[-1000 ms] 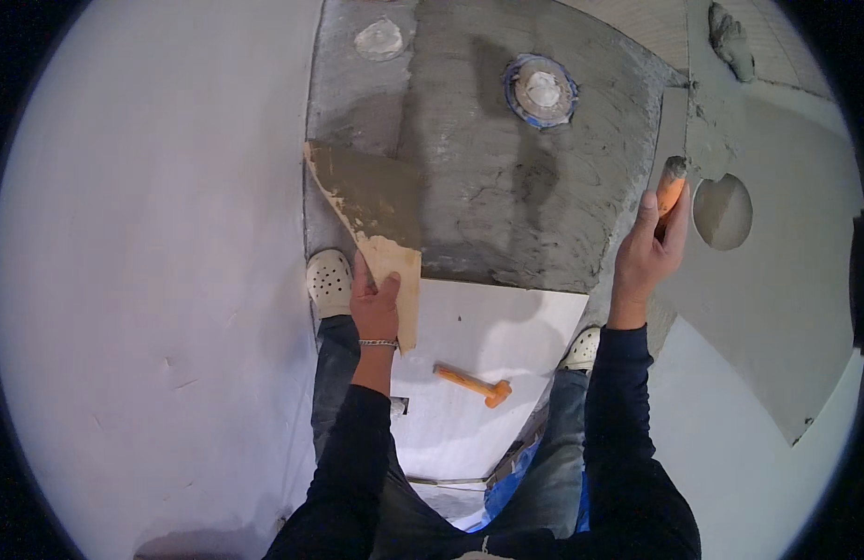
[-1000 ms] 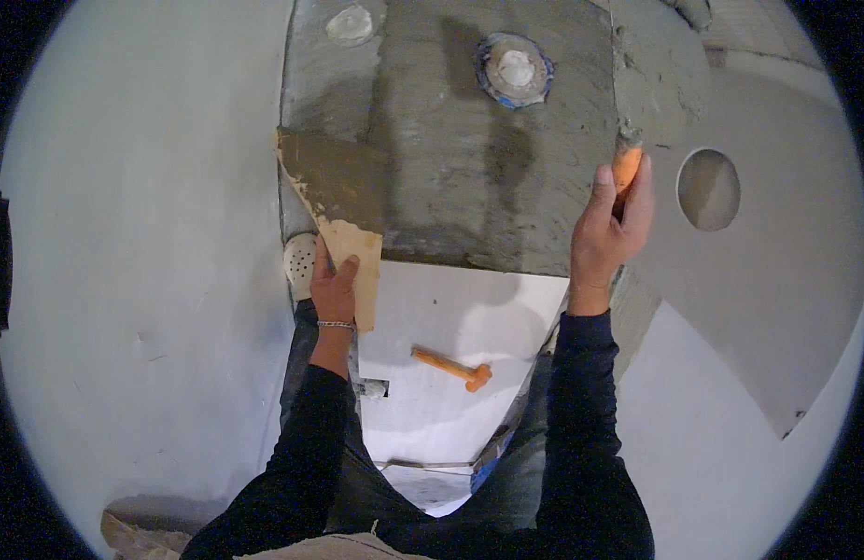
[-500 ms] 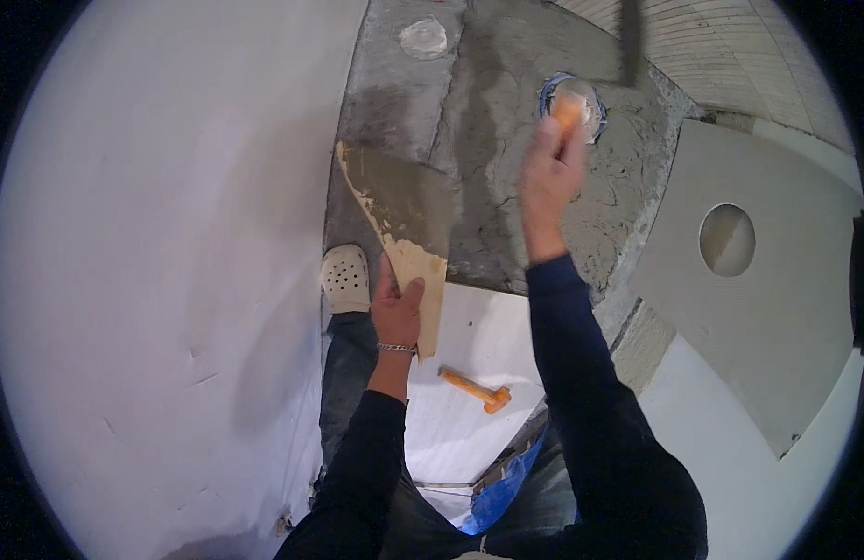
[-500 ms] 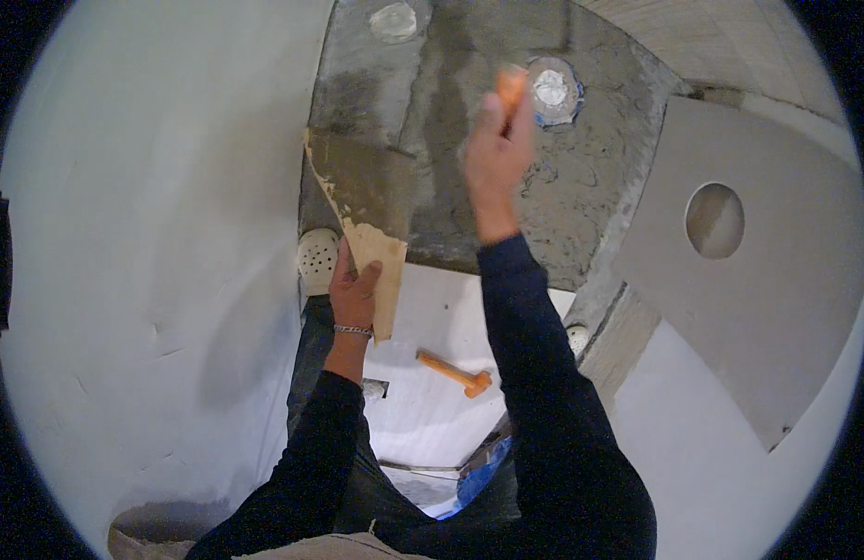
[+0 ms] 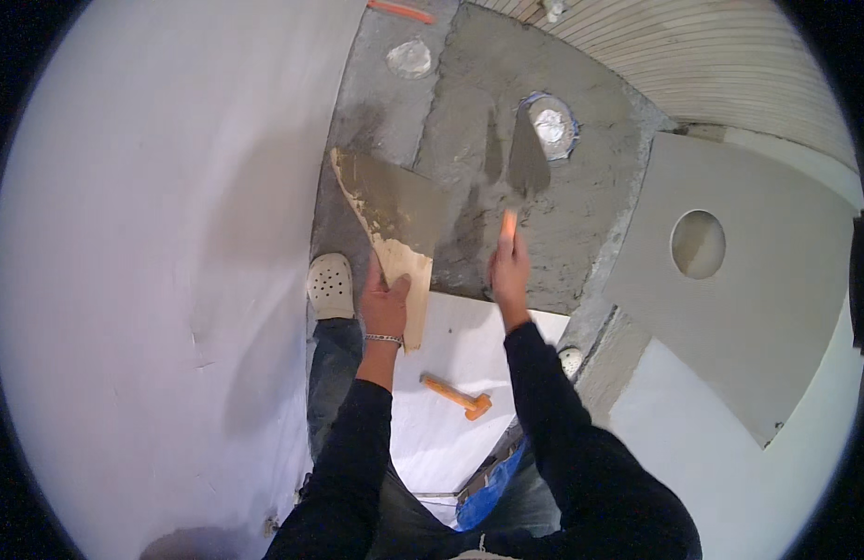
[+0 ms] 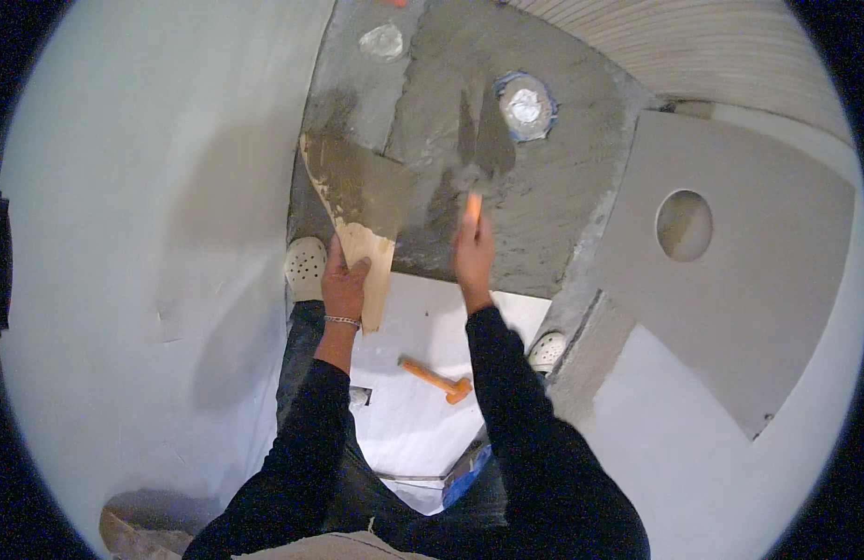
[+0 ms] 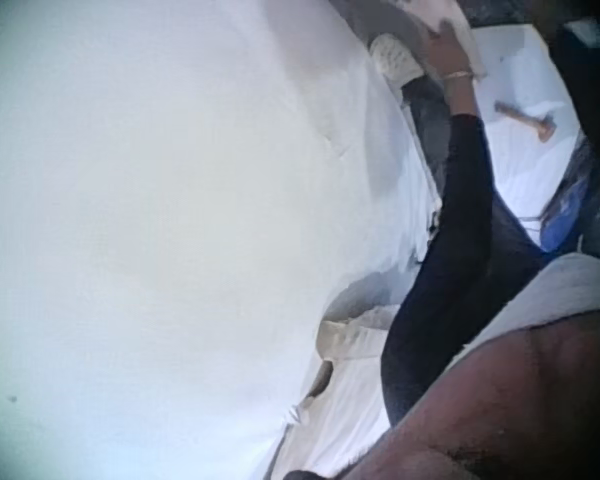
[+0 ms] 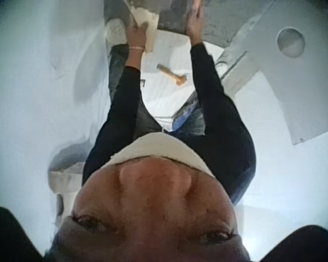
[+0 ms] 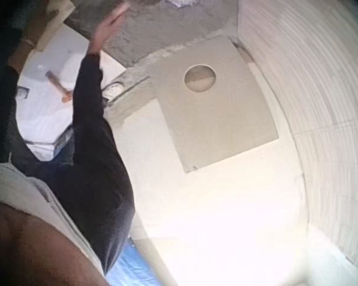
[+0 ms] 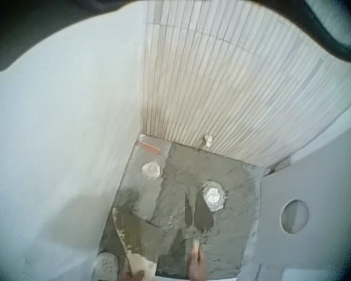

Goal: Applying cement mortar to a floor surface using a trowel.

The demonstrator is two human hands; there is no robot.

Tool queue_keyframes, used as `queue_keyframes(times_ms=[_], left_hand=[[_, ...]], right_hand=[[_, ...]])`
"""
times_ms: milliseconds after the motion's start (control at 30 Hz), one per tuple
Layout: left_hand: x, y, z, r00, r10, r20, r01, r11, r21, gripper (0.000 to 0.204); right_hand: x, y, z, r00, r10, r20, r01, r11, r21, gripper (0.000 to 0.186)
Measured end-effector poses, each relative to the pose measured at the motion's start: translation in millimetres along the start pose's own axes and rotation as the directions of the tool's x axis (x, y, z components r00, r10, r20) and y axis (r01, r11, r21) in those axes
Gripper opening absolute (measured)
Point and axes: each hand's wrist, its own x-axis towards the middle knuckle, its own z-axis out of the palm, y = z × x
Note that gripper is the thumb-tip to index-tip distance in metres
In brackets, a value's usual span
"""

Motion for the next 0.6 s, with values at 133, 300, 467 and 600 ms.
queue_keyframes(times_ms=[133, 300, 467, 600], left_hand=[[6, -10, -11, 0.997, -0.063, 0.034, 0.066, 0.995, -0.079, 0.066], [-33, -13, -1, 0.967, -0.213, 0.14, 0.229, 0.967, -0.11, 0.054], [-150, -1, 41, 0.964, -0.229, 0.138, 0.243, 0.965, -0.101, 0.05], [-227, 21, 58, 0.972, -0.187, 0.146, 0.217, 0.947, -0.235, 0.051]], right_hand=[[-110, -27, -37, 0.943, 0.332, 0.011, -0.331, 0.942, -0.052, 0.037], [-196, -71, -77, 0.808, 0.582, 0.091, -0.58, 0.813, -0.047, 0.034], [-253, -135, -127, 0.763, 0.596, 0.25, -0.625, 0.779, 0.05, 0.044], [-289, -183, -166, 0.788, 0.528, 0.318, -0.572, 0.818, 0.059, 0.043]])
